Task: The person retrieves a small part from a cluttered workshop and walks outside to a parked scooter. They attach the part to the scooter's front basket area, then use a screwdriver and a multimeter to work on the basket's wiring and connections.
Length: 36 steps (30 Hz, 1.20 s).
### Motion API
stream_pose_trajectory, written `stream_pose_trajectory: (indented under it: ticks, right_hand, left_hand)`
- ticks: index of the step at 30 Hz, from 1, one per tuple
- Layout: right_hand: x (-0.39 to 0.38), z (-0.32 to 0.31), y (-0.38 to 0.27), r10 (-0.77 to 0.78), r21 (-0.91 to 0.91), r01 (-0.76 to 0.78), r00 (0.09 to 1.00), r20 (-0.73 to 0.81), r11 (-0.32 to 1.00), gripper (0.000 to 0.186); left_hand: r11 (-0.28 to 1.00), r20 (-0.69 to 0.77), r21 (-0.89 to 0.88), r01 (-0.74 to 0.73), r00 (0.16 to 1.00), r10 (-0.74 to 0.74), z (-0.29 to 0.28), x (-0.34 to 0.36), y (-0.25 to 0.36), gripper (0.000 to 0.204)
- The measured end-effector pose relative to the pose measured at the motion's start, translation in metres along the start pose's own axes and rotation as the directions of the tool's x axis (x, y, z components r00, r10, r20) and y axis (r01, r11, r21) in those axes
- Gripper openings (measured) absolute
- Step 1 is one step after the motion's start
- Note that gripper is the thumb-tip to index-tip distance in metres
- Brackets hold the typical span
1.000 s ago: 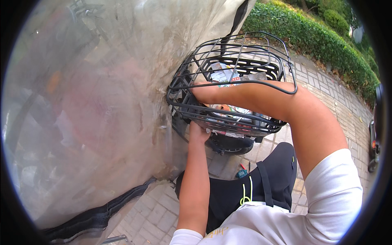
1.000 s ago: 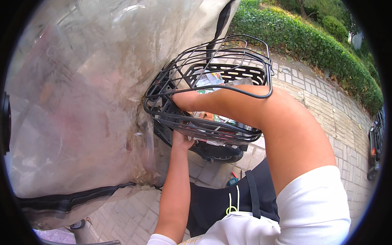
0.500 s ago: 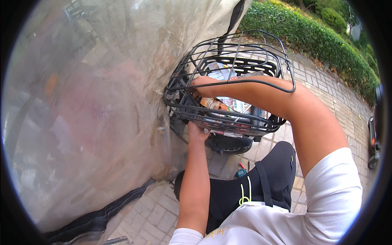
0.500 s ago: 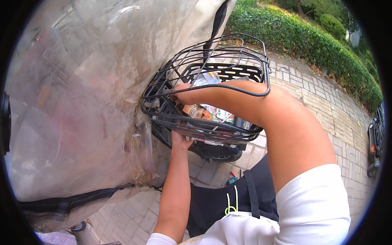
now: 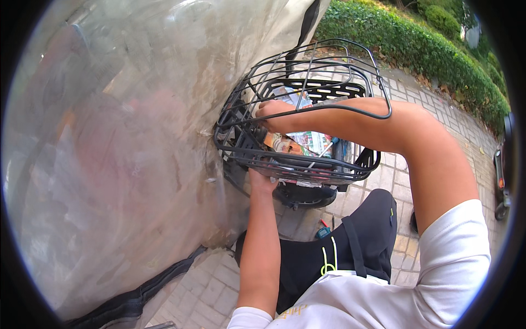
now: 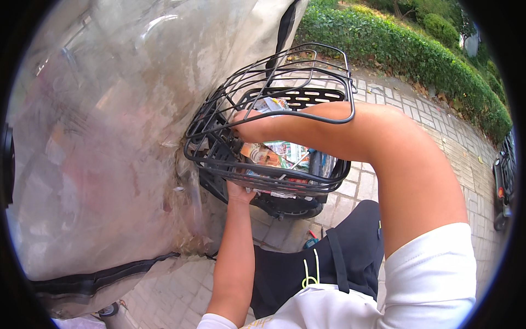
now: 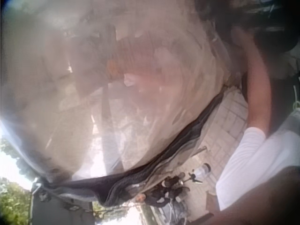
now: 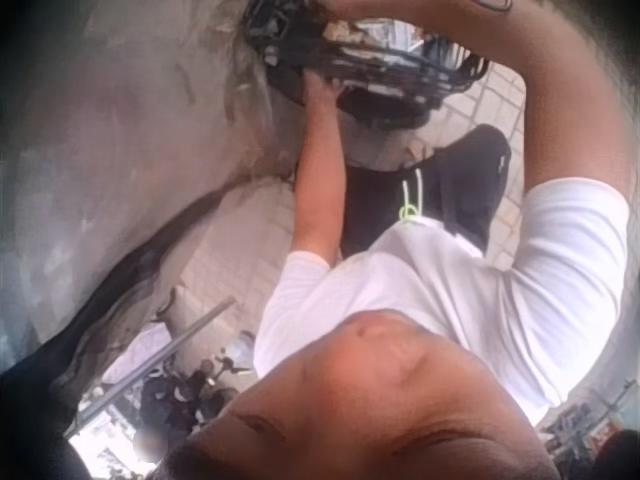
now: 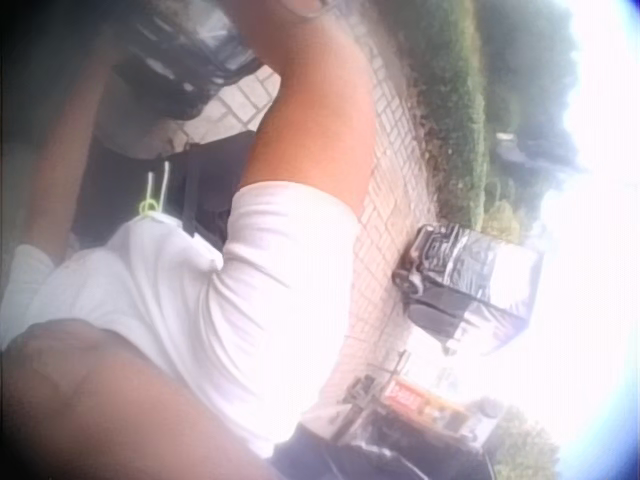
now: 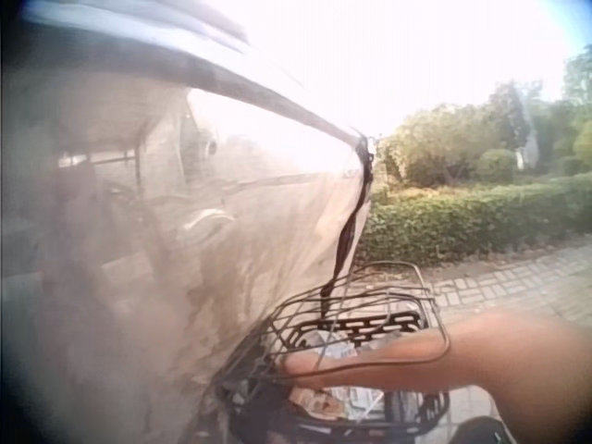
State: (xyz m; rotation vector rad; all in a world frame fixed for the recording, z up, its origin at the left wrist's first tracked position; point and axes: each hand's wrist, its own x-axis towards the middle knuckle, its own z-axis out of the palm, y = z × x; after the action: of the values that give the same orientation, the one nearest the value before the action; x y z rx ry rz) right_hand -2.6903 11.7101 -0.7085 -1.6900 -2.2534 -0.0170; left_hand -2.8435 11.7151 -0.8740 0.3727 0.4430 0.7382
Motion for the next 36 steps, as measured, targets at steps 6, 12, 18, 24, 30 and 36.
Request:
stream_pose_trajectory:
  ticks: [6, 12, 18, 24, 30, 36]
  right_hand:
    - [0.007, 0.006, 0.002, 0.334, 0.314, -0.307, 0.942, -0.033, 0.898, 0.019]
    - [0.017, -0.033, 0.013, 0.144, 0.118, -0.134, 0.986, -0.079, 0.984, 0.019]
    - [-0.021, -0.111, -0.006, 0.027, -0.061, -0.011, 0.964, 0.266, 0.998, 0.03]
    - [-0.086, -0.139, -0.019, 0.198, 0.62, -0.292, 0.956, 0.218, 0.729, 0.02]
    - [-0.115, -0.13, -0.007, 0.344, 0.987, -0.15, 0.925, 0.163, -0.062, 0.011]
    - [-0.139, -0.178, 0.0, -0.118, 0.824, -0.293, 0.912, 0.393, 0.485, 0.035]
  left_hand:
    - [0.998, -0.223, 0.033, -0.054, 0.973, 0.06, 0.011, -0.011, -0.005, 0.023]
    - [0.996, -0.201, 0.019, -0.091, 0.975, 0.093, 0.005, -0.041, -0.005, 0.019]
    - [0.995, -0.178, 0.082, -0.053, 0.982, 0.067, -0.029, -0.074, -0.001, 0.019]
    - [0.993, -0.264, 0.097, -0.071, 0.96, 0.095, -0.049, -0.098, -0.001, 0.025]
    - [0.994, -0.24, 0.098, -0.046, 0.968, 0.068, -0.053, -0.101, -0.012, 0.024]
    - [0.985, -0.241, 0.165, -0.039, 0.967, 0.079, -0.049, -0.08, -0.012, 0.02]
